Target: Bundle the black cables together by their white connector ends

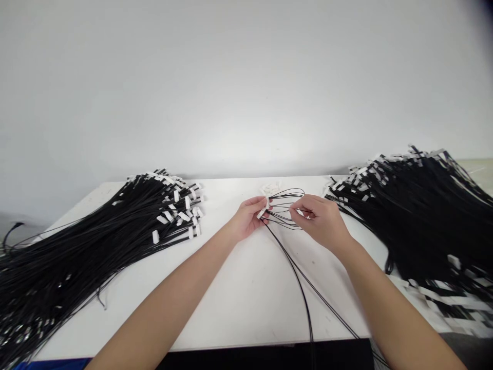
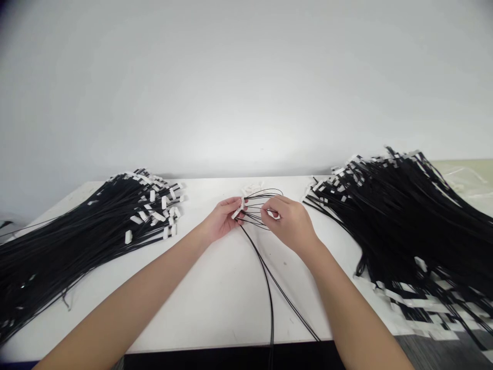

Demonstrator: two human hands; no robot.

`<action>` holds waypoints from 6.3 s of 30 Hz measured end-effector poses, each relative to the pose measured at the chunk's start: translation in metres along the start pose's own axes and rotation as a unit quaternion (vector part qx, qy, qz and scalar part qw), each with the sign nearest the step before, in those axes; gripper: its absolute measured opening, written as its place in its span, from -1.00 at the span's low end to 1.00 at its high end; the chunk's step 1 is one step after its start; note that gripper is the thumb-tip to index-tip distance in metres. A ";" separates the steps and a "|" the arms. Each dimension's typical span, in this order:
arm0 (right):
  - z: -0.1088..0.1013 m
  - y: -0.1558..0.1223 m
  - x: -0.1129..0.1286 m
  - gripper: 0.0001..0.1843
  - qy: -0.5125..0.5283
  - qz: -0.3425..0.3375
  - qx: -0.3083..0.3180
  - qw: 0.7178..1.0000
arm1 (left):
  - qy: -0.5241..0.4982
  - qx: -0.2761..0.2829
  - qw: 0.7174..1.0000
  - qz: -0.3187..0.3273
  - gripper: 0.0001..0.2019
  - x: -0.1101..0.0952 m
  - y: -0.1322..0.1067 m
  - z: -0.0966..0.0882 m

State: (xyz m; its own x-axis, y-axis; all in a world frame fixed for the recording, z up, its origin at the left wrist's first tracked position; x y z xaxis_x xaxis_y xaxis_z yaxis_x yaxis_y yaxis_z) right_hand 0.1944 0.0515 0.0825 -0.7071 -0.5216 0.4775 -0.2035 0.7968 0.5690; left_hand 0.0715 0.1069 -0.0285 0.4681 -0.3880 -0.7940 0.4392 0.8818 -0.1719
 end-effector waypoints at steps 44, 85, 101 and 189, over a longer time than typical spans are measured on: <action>0.004 -0.030 0.054 -0.90 -0.144 -0.283 -0.095 0.944 | 0.007 0.032 0.999 0.009 -0.77 0.000 0.000 0.004; 0.067 -0.022 -0.026 -0.72 0.333 0.296 0.194 0.874 | -0.002 0.033 0.999 -0.006 -0.81 0.000 -0.001 0.005; 0.053 -0.012 -0.030 -0.69 0.596 0.312 0.087 0.735 | 0.012 0.013 1.000 -0.011 -0.73 0.000 -0.002 0.003; 0.038 -0.013 -0.042 -0.73 0.107 0.253 0.174 0.946 | 0.054 0.008 0.998 0.023 -0.73 -0.001 -0.001 0.004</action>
State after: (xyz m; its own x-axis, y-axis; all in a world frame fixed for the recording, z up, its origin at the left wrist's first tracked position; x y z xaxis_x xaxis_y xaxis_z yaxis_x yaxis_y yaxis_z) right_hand 0.2007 0.0747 0.0299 -0.6276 -0.0675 0.7756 -0.1138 0.9935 -0.0057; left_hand 0.0736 0.1054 -0.0252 0.4028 -0.3161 -0.8590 0.4327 0.8928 -0.1256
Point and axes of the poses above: each hand's wrist, its own y-axis towards the middle knuckle, its own z-axis out of the palm, x = y × z, the point moved 9 cm from there along y, towards the middle knuckle, and after that the axes turned 2 degrees about z, right-handed, at the moved point
